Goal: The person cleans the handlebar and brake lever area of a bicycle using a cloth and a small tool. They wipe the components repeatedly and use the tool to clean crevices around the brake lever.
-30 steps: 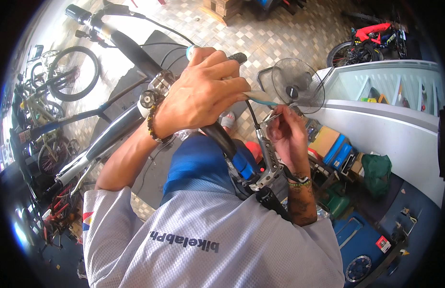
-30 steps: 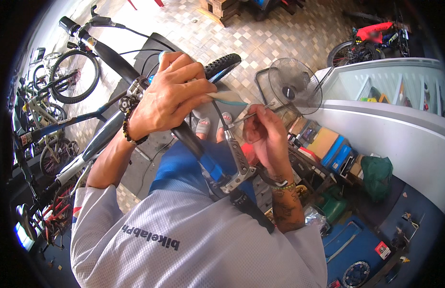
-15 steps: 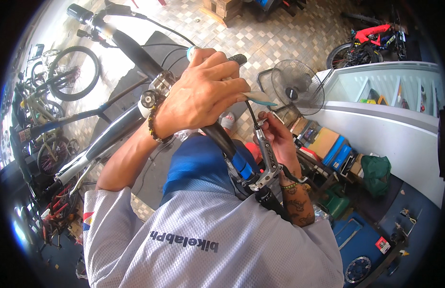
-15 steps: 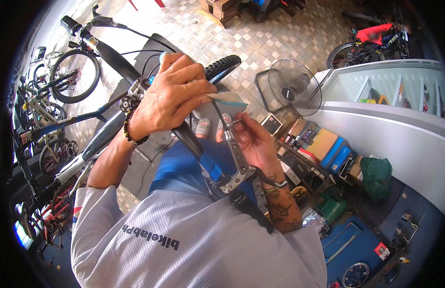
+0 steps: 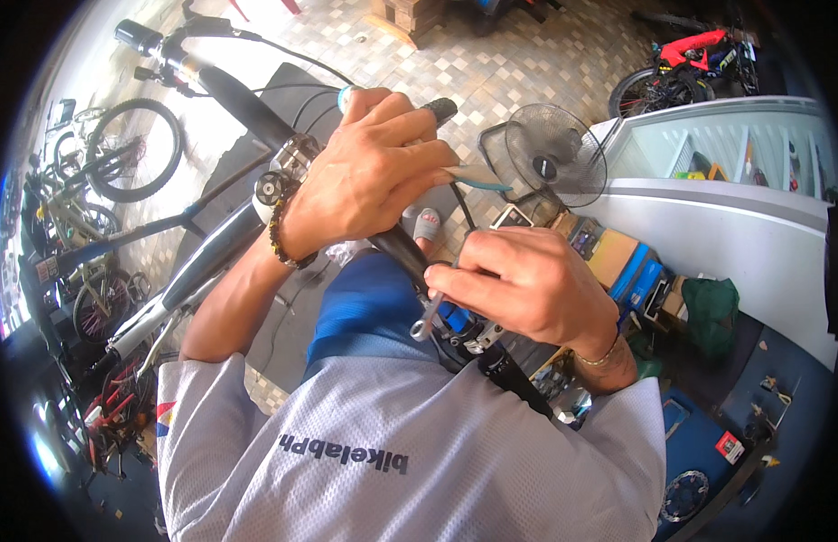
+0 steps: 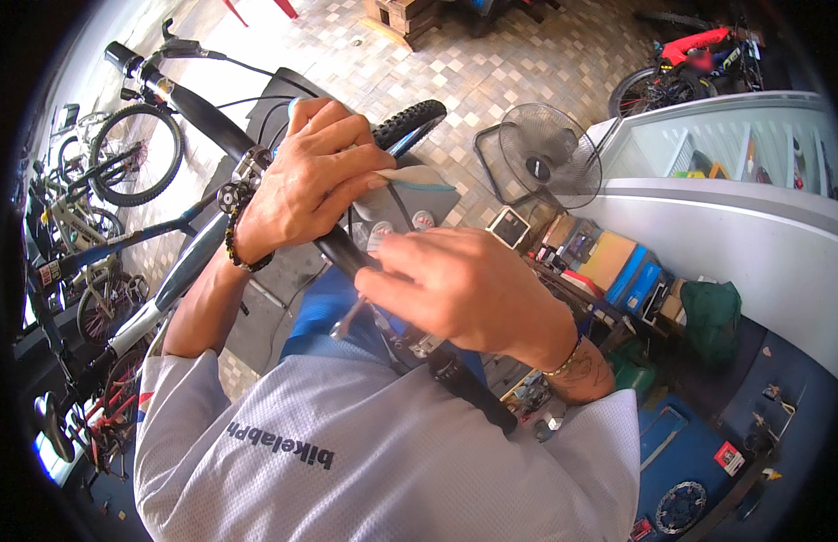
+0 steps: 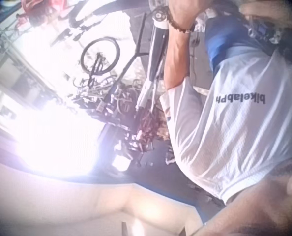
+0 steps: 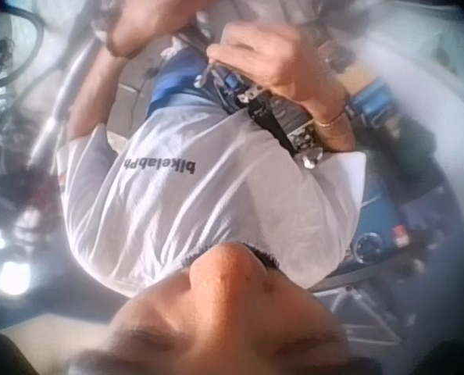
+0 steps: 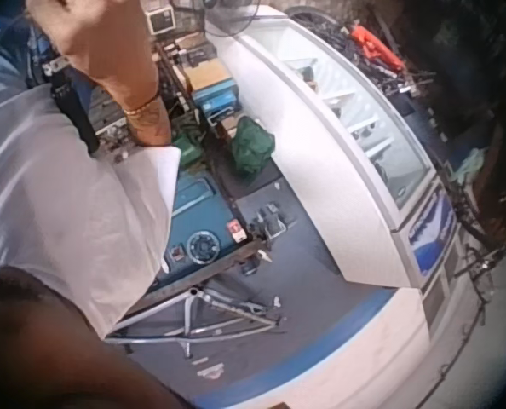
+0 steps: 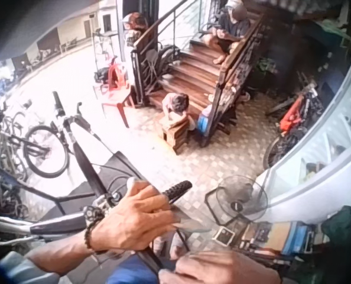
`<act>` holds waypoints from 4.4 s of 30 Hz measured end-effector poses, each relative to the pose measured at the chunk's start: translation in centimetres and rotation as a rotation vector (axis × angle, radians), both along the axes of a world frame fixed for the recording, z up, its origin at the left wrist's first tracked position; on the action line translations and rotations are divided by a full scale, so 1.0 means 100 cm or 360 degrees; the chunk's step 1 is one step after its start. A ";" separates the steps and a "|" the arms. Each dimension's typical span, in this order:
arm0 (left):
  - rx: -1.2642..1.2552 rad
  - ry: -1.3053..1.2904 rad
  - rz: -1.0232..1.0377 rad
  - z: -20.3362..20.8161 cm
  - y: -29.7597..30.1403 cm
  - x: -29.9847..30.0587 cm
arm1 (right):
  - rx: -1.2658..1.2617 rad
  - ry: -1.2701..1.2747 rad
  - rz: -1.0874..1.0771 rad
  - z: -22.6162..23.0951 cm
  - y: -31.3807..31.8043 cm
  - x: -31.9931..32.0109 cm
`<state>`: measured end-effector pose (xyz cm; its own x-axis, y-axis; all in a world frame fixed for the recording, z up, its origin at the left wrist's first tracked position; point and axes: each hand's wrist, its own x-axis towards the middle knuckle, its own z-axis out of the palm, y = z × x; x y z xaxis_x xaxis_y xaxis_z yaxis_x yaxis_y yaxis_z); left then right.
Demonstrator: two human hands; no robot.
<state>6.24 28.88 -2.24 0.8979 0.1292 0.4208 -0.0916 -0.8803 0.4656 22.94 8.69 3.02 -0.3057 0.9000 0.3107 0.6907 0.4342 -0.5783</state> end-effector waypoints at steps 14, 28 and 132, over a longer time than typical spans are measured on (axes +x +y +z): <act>0.0008 0.0043 0.0017 0.000 0.000 -0.001 | -0.0881 0.3047 -0.0850 -0.126 -0.042 0.004; -0.0004 0.0062 -0.0008 -0.002 0.002 0.000 | -0.0799 0.3123 -0.0791 -0.135 -0.048 0.002; 0.0024 -0.0061 0.0108 -0.005 0.000 0.000 | -0.1251 0.2992 -0.0717 -0.128 -0.039 0.039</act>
